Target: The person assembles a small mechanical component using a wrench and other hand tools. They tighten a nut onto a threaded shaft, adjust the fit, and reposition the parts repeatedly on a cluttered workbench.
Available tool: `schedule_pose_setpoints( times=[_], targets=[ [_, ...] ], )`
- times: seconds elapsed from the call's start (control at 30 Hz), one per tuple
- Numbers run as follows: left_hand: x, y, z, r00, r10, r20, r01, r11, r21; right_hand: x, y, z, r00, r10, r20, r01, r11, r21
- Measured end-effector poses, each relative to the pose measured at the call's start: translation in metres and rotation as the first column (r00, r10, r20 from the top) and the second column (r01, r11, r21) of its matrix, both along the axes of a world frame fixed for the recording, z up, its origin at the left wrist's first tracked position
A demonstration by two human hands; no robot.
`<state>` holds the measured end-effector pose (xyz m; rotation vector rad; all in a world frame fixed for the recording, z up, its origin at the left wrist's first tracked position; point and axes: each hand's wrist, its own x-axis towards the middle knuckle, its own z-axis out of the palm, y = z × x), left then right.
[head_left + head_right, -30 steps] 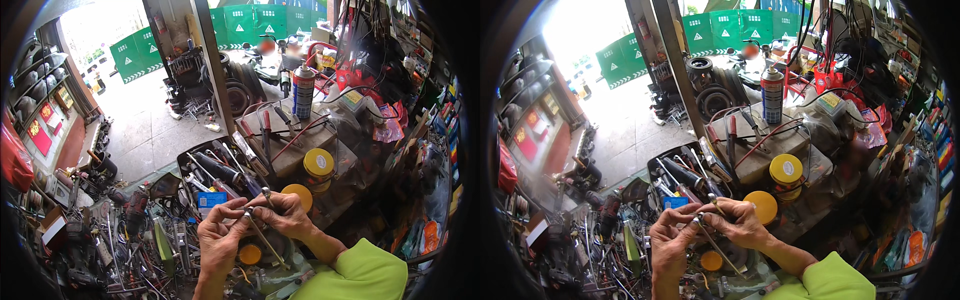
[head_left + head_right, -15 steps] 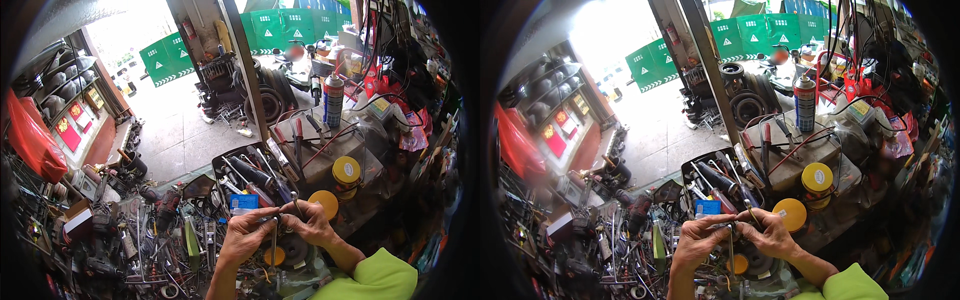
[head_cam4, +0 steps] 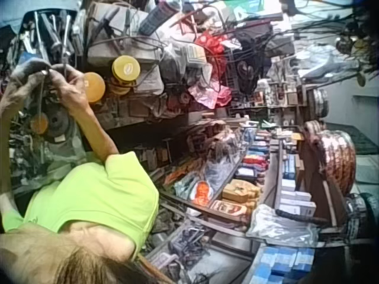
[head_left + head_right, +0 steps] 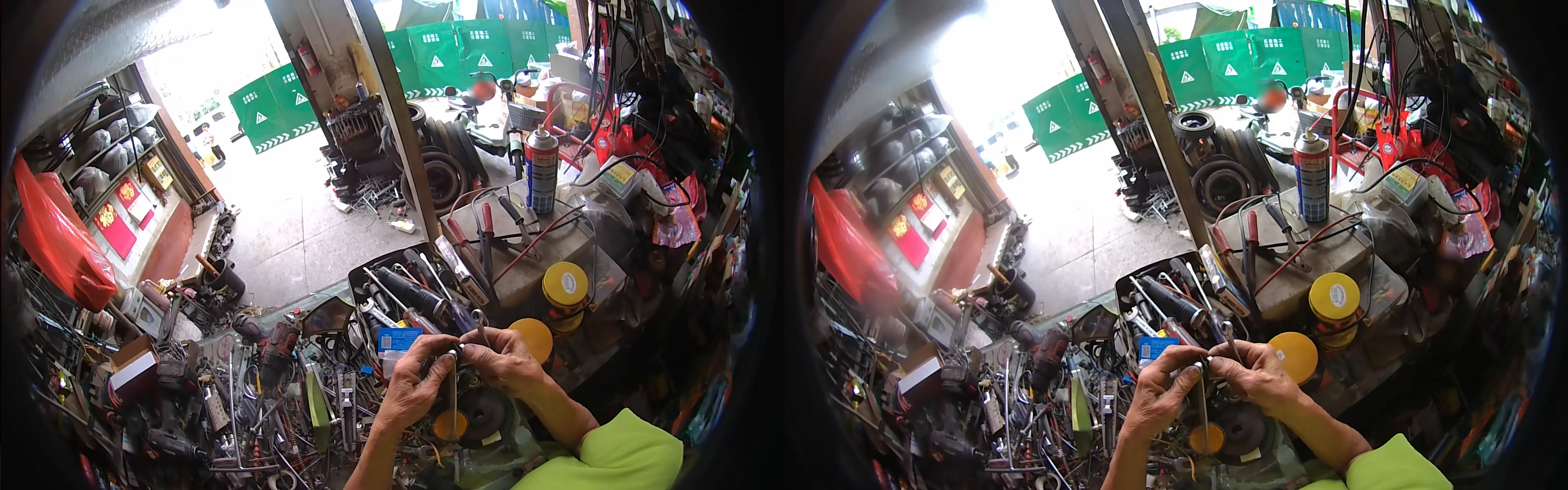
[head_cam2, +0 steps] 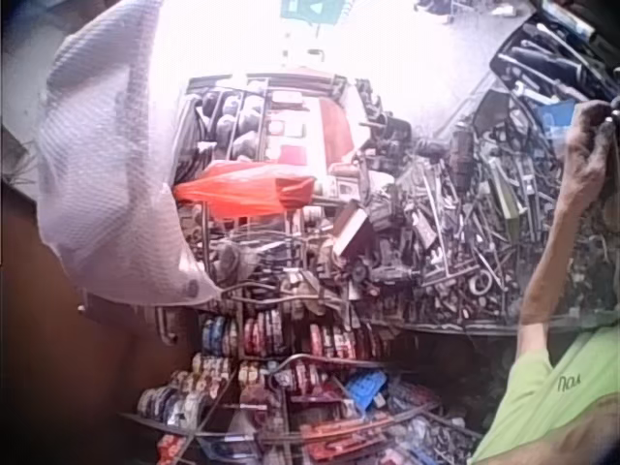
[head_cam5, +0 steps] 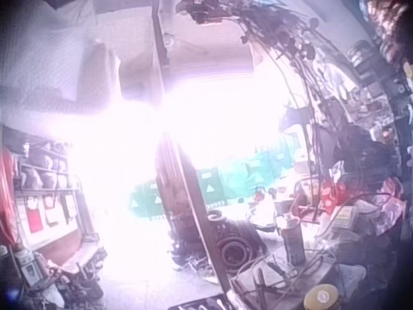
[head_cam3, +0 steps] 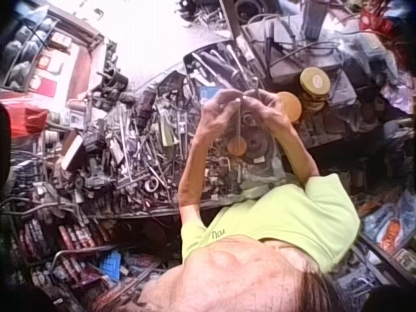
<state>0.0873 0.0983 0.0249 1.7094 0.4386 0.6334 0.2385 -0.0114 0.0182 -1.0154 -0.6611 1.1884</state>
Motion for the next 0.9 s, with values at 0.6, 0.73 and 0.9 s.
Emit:
schedule_pose_setpoints(
  times=[0.6,0.73,0.9],
  targets=[
    [-0.001,-0.001,0.007,0.954,0.22,0.205,-0.15,0.939,-0.31,-0.029,-0.001,-0.008,0.836,-0.174,0.52,0.134,0.984,0.114],
    [-0.001,0.0,0.008,0.968,0.209,0.141,-0.17,0.954,-0.245,-0.033,-0.001,-0.01,0.83,-0.167,0.532,0.115,0.985,0.129],
    [-0.003,0.001,0.001,0.988,0.131,0.079,-0.113,0.973,-0.2,-0.026,-0.004,-0.02,0.838,-0.092,0.538,0.044,0.994,0.1]
  ],
)
